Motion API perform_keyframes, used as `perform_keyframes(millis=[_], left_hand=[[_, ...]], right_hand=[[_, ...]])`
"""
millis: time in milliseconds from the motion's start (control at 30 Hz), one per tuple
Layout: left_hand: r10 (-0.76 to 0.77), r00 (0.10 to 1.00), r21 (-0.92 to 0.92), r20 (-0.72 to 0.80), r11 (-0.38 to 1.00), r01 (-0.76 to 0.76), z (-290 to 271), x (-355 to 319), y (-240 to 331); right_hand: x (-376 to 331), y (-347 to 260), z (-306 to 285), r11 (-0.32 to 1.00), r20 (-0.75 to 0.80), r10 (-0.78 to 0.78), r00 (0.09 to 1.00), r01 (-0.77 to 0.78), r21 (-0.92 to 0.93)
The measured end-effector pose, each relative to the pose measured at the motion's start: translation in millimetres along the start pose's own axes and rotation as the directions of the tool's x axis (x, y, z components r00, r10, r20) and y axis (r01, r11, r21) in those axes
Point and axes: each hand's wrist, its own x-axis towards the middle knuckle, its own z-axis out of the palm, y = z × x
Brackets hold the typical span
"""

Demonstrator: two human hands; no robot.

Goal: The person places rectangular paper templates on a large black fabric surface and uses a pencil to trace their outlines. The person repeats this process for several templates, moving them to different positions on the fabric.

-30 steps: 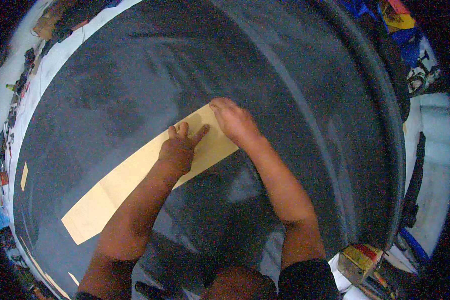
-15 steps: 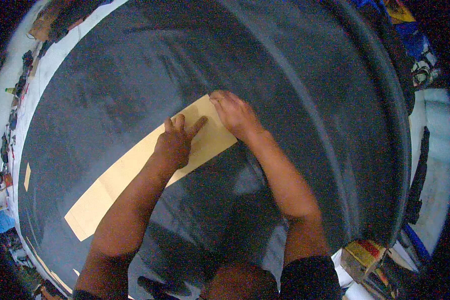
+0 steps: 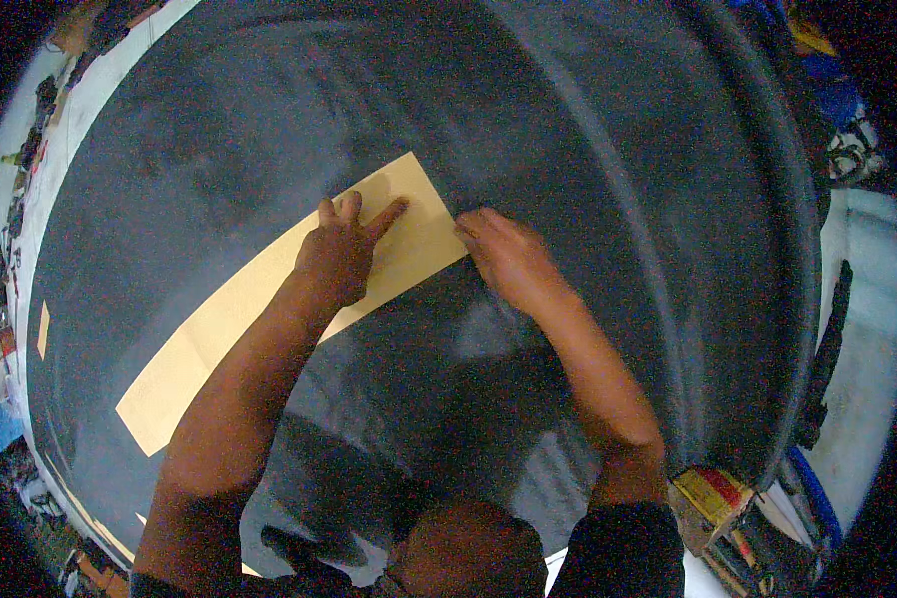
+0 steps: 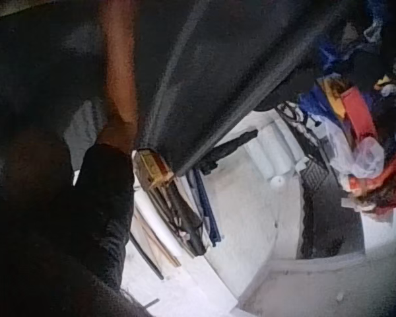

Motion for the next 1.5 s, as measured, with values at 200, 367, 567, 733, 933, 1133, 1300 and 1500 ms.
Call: perform_keyframes(millis=[200, 367, 567, 733, 933, 1133, 1300, 1500], left_hand=[[0.007, 1.000, 0.062, 0.013, 0.998, -0.008, -2.0, 0.3, 3.0], [0.020, 0.999, 0.056, 0.036, 0.998, -0.022, -3.8, 1.6, 0.7], [0.019, 1.000, -0.003, 0.001, 1.000, -0.019, 0.8, 2.3, 4.2], [0.037, 0.999, -0.152, -0.022, 0.988, -0.040, 19.7, -12.6, -16.5], [0.261, 0.923, -0.127, -0.283, 0.944, -0.306, 35.5, -127.3, -85.7], [0.202, 0.979, -0.119, 0.042, 0.973, -0.196, 45.0, -373.0, -248.2], [-0.122, 0.962, -0.399, -0.245, 0.917, 0.015, 134.8, -462.7, -280.2], [-0.697, 0.602, -0.666, -0.390, 0.665, 0.339, 214.8, -449.4, -248.8]], right_hand=[[-16.1, 8.6, -5.9, 0.997, -0.011, -0.009, 1.000, 0.010, 0.072], [-24.9, -0.4, -18.4, 0.991, -0.050, 0.069, 0.996, -0.063, 0.114], [-52.3, -15.7, -46.5, 0.894, -0.289, 0.315, 0.904, -0.181, 0.409], [-83.5, -104.4, 16.5, 0.799, 0.115, 0.408, 0.906, -0.415, 0.435], [-133.2, -171.0, 82.0, 0.977, 0.113, -0.031, 0.993, 0.006, 0.214], [-108.8, -220.0, 30.2, 0.995, 0.165, 0.095, 0.982, -0.091, -0.034], [-20.0, -295.2, -2.5, 0.918, 0.464, -0.104, 0.880, 0.264, -0.296], [75.1, -384.2, 47.2, 0.843, 0.512, -0.209, 0.833, 0.418, -0.337]])
